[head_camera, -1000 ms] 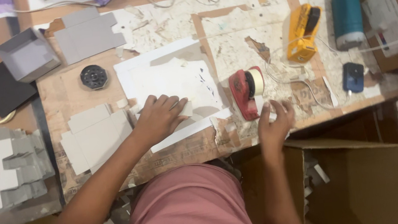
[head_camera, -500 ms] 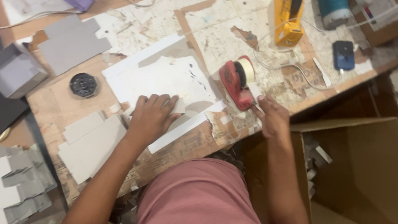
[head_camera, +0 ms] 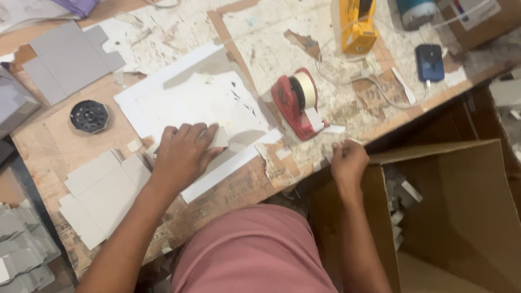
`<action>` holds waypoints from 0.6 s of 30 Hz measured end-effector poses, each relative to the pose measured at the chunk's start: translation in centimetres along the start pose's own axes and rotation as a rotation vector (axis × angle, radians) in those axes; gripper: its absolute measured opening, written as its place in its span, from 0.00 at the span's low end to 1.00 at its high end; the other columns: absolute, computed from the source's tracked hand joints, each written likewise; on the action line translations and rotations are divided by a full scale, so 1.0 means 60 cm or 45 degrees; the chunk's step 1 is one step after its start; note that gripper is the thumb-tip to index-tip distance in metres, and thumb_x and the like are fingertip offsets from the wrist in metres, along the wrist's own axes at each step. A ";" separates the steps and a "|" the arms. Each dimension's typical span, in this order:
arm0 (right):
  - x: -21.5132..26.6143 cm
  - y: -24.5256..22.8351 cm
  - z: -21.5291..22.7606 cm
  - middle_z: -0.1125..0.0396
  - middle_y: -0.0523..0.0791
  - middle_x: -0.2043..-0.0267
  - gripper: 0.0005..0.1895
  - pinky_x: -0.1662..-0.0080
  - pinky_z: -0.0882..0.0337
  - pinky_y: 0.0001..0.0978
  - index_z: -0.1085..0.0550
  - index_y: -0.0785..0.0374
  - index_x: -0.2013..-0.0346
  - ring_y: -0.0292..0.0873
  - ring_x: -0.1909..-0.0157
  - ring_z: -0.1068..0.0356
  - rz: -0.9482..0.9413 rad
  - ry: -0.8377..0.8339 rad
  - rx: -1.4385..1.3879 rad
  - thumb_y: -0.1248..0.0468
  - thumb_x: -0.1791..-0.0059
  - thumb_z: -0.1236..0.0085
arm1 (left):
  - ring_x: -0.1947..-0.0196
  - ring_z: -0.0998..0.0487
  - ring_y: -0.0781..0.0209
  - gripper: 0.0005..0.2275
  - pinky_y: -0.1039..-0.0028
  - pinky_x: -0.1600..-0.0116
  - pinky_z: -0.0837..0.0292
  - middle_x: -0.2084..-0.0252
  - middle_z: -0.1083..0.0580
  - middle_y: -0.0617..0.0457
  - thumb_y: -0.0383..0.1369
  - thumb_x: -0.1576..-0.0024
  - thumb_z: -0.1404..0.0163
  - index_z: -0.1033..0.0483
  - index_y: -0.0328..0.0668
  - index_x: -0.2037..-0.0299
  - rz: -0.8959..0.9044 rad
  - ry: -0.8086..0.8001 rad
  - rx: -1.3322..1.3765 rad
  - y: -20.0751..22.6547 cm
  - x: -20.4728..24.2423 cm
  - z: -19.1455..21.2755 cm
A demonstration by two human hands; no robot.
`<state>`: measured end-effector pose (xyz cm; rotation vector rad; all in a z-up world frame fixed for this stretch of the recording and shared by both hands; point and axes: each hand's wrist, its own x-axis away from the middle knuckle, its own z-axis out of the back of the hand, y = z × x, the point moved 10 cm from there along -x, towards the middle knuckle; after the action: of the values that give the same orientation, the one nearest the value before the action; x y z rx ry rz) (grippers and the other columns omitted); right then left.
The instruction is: The person assembles small white cardboard boxes by folding flaps and securing them with tape. They repeatedly pick up flat pieces, fold them into box shapes, apply tape to the edges, and place the finished boxes into a nearby cardboard container.
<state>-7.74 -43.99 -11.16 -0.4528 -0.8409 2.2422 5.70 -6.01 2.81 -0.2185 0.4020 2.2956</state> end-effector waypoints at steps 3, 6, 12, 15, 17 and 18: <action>0.000 -0.046 0.002 0.28 0.55 0.46 0.25 0.48 0.25 0.35 0.35 0.76 0.39 0.45 0.45 0.28 0.197 -0.093 -0.537 0.64 0.44 0.39 | 0.57 0.26 0.59 0.22 0.65 0.53 0.38 0.52 0.24 0.53 0.45 0.42 0.45 0.23 0.41 0.43 0.002 0.016 0.011 -0.001 0.003 0.004; -0.012 -0.101 -0.004 0.26 0.51 0.42 0.32 0.53 0.29 0.30 0.46 0.74 0.31 0.42 0.48 0.29 0.265 -0.264 -0.655 0.62 0.42 0.42 | 0.56 0.26 0.59 0.21 0.65 0.52 0.38 0.52 0.24 0.53 0.45 0.42 0.45 0.23 0.41 0.43 0.006 0.032 0.020 -0.002 0.005 0.000; -0.062 -0.187 -0.026 0.25 0.47 0.65 0.36 0.64 0.33 0.27 0.47 0.71 0.34 0.37 0.68 0.33 0.214 -0.471 -0.320 0.66 0.48 0.36 | 0.57 0.25 0.59 0.22 0.65 0.53 0.37 0.53 0.24 0.53 0.45 0.43 0.44 0.23 0.41 0.43 -0.021 0.042 -0.002 -0.001 0.000 0.002; -0.067 -0.181 -0.038 0.28 0.46 0.68 0.36 0.63 0.34 0.24 0.47 0.71 0.34 0.34 0.68 0.34 0.103 -0.546 -0.530 0.68 0.49 0.35 | 0.57 0.25 0.59 0.22 0.65 0.53 0.37 0.53 0.23 0.53 0.45 0.43 0.43 0.23 0.41 0.43 -0.014 0.043 0.009 0.001 0.002 0.004; -0.067 -0.166 -0.049 0.29 0.46 0.68 0.36 0.61 0.33 0.23 0.49 0.71 0.34 0.33 0.66 0.34 0.036 -0.579 -0.730 0.70 0.49 0.36 | 0.56 0.25 0.59 0.22 0.65 0.53 0.37 0.53 0.23 0.53 0.45 0.44 0.43 0.23 0.42 0.43 -0.012 0.047 0.013 0.000 0.002 0.004; -0.068 -0.158 -0.053 0.30 0.45 0.67 0.37 0.60 0.33 0.24 0.50 0.71 0.34 0.33 0.65 0.33 0.019 -0.578 -0.823 0.72 0.49 0.36 | 0.56 0.25 0.59 0.22 0.65 0.53 0.37 0.53 0.23 0.53 0.45 0.43 0.43 0.23 0.42 0.43 -0.011 0.047 0.014 -0.001 0.001 0.004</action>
<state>1.35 -40.27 -6.71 -0.2278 -1.8190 2.0737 5.68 -5.86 3.00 -0.2572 0.4319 2.2831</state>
